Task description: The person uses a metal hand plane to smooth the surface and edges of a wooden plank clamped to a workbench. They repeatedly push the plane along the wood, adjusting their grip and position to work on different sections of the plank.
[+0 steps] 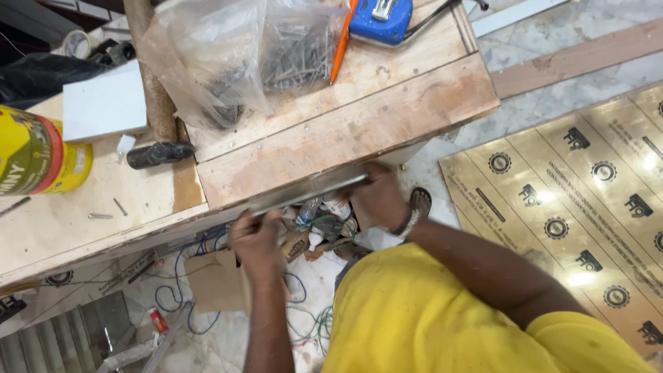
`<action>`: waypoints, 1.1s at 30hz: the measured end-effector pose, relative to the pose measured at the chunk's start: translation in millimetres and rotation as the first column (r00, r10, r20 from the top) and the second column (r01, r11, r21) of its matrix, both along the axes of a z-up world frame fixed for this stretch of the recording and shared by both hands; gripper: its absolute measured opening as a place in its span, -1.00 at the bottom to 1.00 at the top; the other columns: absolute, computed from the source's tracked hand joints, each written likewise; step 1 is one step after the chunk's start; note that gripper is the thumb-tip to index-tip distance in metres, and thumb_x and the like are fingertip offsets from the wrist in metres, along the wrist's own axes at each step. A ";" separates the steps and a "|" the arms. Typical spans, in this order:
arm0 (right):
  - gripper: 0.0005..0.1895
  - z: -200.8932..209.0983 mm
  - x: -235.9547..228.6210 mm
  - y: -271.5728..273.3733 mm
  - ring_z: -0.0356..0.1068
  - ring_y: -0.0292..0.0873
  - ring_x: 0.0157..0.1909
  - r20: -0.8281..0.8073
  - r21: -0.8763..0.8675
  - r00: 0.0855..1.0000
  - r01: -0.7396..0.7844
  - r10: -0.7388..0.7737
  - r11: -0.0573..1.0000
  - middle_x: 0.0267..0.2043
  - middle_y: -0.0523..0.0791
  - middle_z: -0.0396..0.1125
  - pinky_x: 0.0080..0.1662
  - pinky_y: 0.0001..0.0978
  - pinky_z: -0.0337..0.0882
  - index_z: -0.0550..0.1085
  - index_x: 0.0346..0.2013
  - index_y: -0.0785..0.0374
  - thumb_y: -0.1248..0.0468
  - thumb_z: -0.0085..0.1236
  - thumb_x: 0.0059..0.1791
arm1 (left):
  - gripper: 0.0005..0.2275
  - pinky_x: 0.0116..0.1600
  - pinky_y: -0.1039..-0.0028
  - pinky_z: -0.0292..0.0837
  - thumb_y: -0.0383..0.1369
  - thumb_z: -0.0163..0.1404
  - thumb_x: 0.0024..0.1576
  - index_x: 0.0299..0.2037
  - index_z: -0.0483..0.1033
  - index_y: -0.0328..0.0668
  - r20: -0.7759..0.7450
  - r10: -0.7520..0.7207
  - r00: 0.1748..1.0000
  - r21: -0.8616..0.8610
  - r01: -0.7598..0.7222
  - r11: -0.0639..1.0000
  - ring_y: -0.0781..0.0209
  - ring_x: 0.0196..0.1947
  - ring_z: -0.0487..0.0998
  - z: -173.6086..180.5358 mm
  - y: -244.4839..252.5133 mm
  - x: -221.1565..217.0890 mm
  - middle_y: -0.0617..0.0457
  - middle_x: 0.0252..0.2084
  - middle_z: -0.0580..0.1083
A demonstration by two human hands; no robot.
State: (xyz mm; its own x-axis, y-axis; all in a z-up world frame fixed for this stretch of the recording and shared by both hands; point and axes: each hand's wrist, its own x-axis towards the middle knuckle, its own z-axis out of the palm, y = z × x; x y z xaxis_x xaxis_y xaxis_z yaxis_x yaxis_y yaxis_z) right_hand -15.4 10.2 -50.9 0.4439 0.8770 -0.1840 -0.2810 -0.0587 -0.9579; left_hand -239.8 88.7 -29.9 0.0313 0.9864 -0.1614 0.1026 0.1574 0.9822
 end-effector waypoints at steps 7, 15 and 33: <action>-0.76 -1.3 21.1 -16.4 0.53 -0.21 -0.38 -0.063 0.129 0.996 0.074 -0.066 0.989 -0.38 0.00 0.51 -0.30 -0.38 0.59 0.49 -0.25 0.44 0.64 -0.14 -0.05 | -0.84 -0.33 0.69 0.41 -0.55 0.27 0.01 -0.23 0.63 -0.30 -0.029 -0.057 0.998 0.106 0.060 0.993 0.51 -0.44 0.52 6.5 -7.9 29.6 0.13 -0.37 0.60; -0.77 16.9 191.3 -107.7 0.46 -0.25 -0.38 0.253 0.083 0.906 0.330 -0.340 0.940 -0.36 -0.06 0.45 -0.30 -0.45 0.48 0.48 -0.16 0.37 0.62 -0.11 0.04 | -0.86 -0.52 0.64 0.06 -0.39 0.32 0.04 -0.31 0.68 -0.27 0.133 -0.351 0.927 -0.011 0.356 0.934 0.56 -0.62 0.20 24.0 -84.1 216.3 0.31 -0.61 0.36; -0.82 2.0 -3.6 -11.4 0.54 -0.22 -0.34 0.006 0.043 0.997 -0.075 0.074 0.996 -0.32 -0.02 0.52 -0.29 -0.38 0.57 0.52 -0.16 0.44 0.58 0.12 -0.05 | -0.88 -0.44 0.67 0.32 -0.57 0.15 0.11 -0.17 0.61 -0.27 -0.028 0.016 0.999 0.009 -0.016 1.000 0.48 -0.47 0.51 15.5 1.5 -1.9 0.08 -0.35 0.59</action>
